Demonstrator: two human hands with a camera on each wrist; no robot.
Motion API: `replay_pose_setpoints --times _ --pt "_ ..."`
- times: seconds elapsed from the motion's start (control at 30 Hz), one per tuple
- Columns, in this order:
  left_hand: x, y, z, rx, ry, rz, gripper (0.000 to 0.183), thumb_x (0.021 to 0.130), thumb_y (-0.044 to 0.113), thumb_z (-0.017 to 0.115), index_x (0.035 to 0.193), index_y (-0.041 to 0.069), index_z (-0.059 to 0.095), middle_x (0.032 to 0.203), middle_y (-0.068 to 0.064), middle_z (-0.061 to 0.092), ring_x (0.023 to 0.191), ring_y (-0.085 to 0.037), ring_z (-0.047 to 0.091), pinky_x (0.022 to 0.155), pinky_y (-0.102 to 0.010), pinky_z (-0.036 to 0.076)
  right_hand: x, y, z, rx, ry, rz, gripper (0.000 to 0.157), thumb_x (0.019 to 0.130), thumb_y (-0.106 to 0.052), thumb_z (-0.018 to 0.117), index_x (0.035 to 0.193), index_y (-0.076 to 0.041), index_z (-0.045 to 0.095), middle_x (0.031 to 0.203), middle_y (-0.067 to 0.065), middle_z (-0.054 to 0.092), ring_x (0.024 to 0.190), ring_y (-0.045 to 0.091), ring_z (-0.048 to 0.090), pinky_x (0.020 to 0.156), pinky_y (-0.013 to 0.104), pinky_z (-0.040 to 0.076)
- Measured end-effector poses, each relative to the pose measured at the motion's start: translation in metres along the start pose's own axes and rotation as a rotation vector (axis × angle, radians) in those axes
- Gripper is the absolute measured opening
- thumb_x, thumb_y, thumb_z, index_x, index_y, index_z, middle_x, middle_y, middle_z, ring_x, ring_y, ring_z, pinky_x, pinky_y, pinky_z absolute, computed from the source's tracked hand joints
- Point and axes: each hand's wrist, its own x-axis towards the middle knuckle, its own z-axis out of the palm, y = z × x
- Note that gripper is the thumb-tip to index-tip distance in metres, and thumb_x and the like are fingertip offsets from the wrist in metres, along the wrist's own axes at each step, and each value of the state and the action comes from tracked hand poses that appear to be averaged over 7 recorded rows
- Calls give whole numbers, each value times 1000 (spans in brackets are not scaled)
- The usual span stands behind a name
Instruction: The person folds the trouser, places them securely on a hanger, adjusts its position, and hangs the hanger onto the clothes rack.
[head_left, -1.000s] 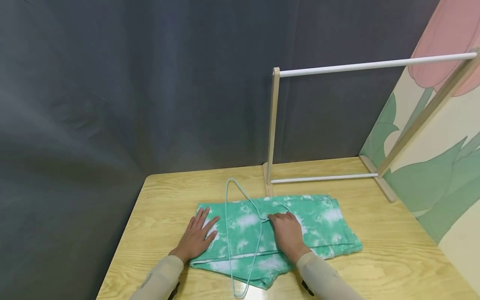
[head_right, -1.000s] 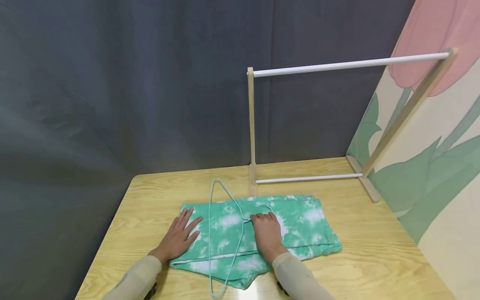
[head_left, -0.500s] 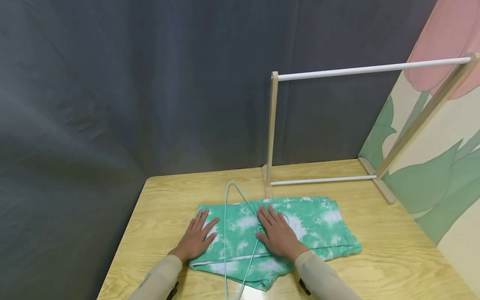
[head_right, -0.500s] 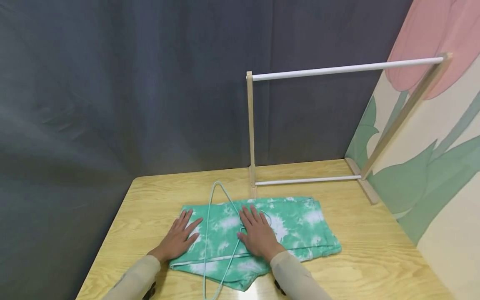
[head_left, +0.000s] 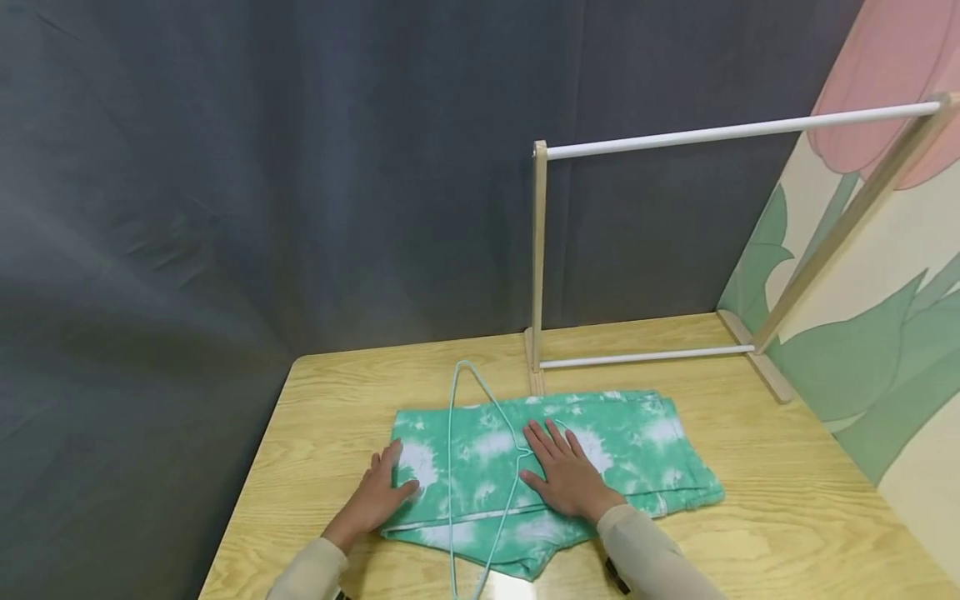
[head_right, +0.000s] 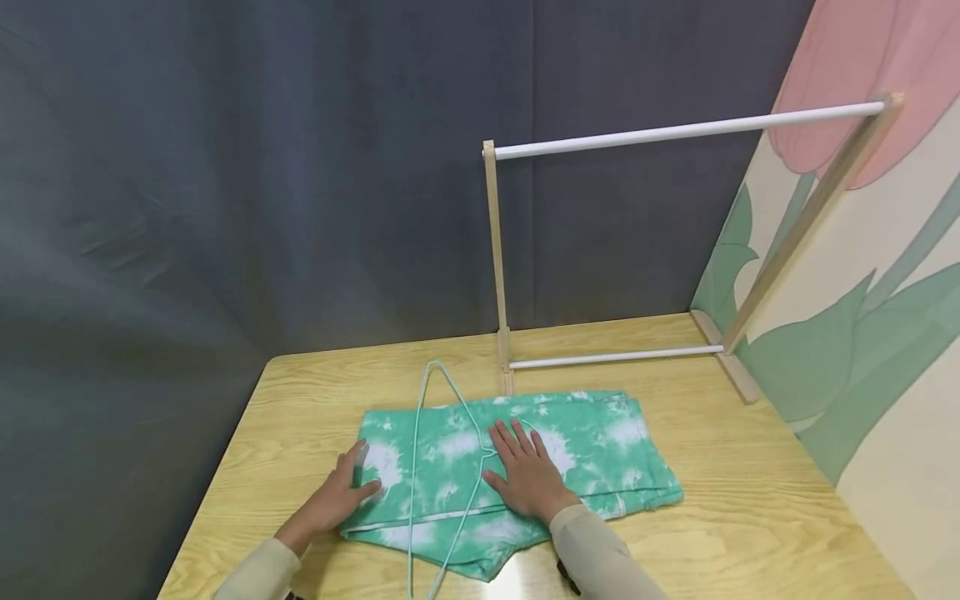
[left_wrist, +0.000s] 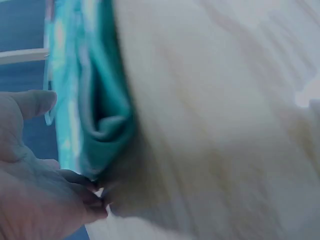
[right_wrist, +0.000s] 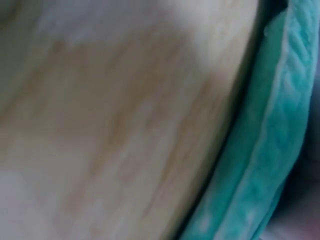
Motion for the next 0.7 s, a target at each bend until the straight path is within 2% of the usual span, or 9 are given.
replay_pose_setpoints --times 0.17,0.33,0.43,0.5,0.57,0.63,0.7 --pt "2 3 -8 -141 36 -26 78 99 22 61 158 10 12 159 -32 25 146 -52 25 113 -69 28 -2 6 -2 -26 30 -17 61 106 -34 45 157 -4 28 164 14 29 153 38 23 122 57 20" --pt "5 6 -15 -260 86 -26 75 99 13 60 157 4 13 154 -32 34 141 -51 36 106 -62 42 -4 9 -3 -69 111 -64 55 105 -24 48 153 1 34 159 18 37 149 40 31 119 56 27" --pt "8 9 -18 -335 91 -32 80 99 16 62 158 3 10 151 -28 36 138 -47 40 101 -54 47 -4 8 -4 -170 166 -91 48 104 -13 47 149 2 41 155 18 43 145 39 38 118 54 31" --pt "9 10 -18 -378 75 -49 81 98 19 64 159 2 13 147 -25 37 134 -43 44 98 -49 49 -4 6 -5 -232 184 -93 46 102 -5 46 147 1 44 154 17 46 144 36 41 118 51 33" --pt "10 10 -17 -411 47 -56 77 96 20 66 158 3 22 145 -21 41 130 -38 47 99 -46 49 -5 5 -5 -263 179 -91 46 101 0 44 147 0 45 153 16 47 144 34 42 119 48 34" --pt "11 8 -12 -428 6 -35 73 95 18 68 156 7 30 147 -18 40 128 -34 48 99 -44 48 -6 4 -5 -254 158 -91 48 101 1 44 149 0 42 154 16 45 144 33 41 120 46 34" --pt "11 7 -6 -451 -60 13 74 94 13 68 158 15 31 154 -17 36 132 -34 43 103 -46 45 -7 2 -6 -241 142 -97 49 101 2 45 150 1 41 155 17 44 144 34 42 119 46 34"
